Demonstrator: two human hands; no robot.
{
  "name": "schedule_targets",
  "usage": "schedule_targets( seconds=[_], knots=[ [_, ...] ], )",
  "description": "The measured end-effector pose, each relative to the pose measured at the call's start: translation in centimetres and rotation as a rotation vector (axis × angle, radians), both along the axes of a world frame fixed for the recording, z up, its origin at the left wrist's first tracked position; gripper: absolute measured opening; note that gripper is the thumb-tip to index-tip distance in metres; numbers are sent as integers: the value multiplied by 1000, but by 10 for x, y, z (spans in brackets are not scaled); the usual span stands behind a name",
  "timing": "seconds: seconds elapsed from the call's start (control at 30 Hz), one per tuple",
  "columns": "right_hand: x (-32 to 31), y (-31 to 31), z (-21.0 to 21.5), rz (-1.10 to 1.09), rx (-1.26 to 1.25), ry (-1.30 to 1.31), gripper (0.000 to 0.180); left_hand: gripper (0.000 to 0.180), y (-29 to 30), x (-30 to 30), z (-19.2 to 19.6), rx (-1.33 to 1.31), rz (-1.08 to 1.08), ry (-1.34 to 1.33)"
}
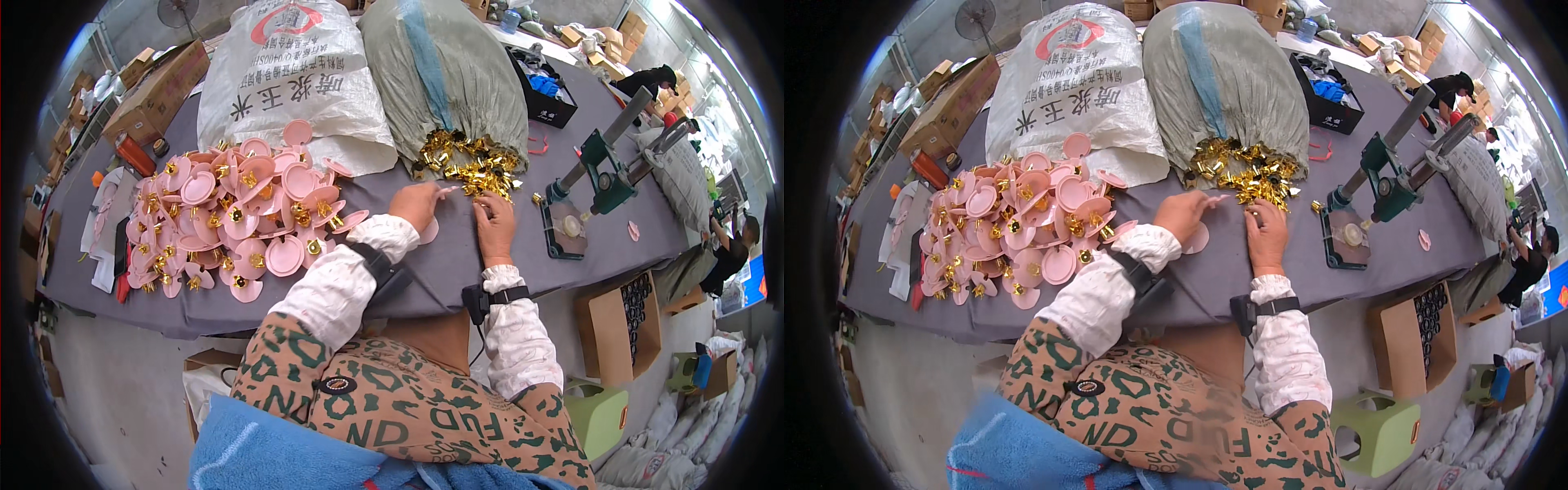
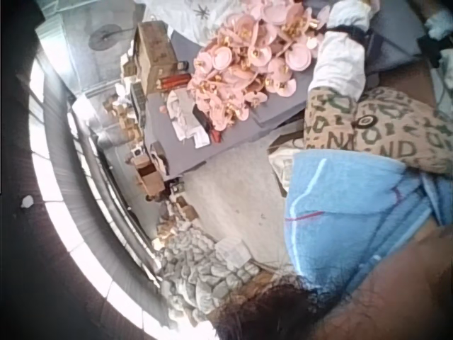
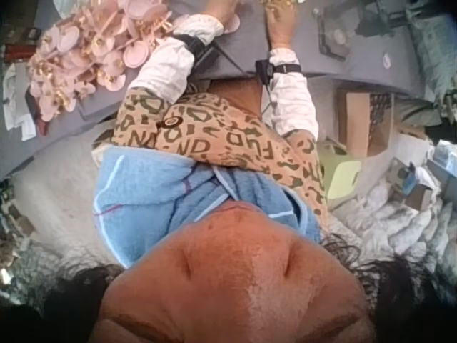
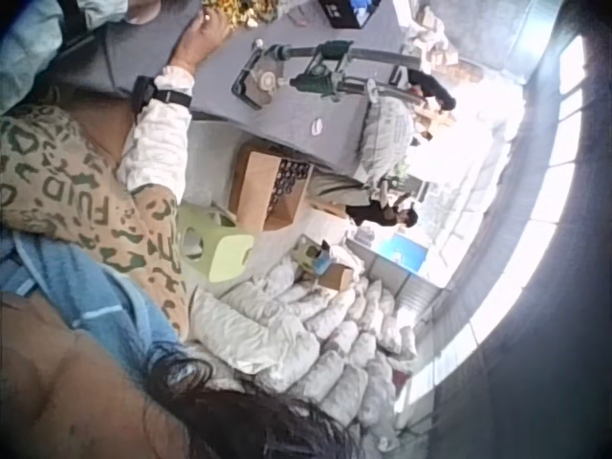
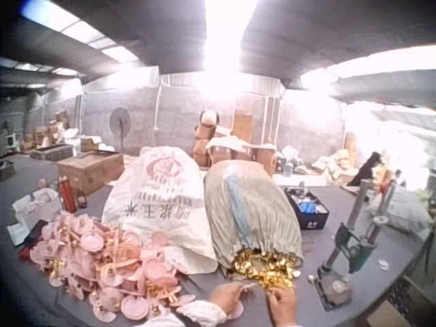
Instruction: Assembling small plastic disks with metal gold components and using a manual press.
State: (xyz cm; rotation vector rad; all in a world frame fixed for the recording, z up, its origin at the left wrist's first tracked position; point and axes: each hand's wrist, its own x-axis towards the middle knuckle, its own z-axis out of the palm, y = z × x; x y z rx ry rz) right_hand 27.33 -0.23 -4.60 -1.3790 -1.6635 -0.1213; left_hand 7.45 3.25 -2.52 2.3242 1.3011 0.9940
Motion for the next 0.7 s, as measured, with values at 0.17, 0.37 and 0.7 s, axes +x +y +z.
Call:
schedule_targets(
  seconds=[0.17,0.37,0.7],
  knots=[
    [-38,-26,29,248,-152,702,12,23,-18,-18,28,-398,201,-433],
    [-75,-44,54,311,0,431,15,23,-35,-21,25,-480,110,-648],
    [-95,-60,54,302,-425,1110,13,15,-85,-40,41,-105,22,-417]
  ],
)
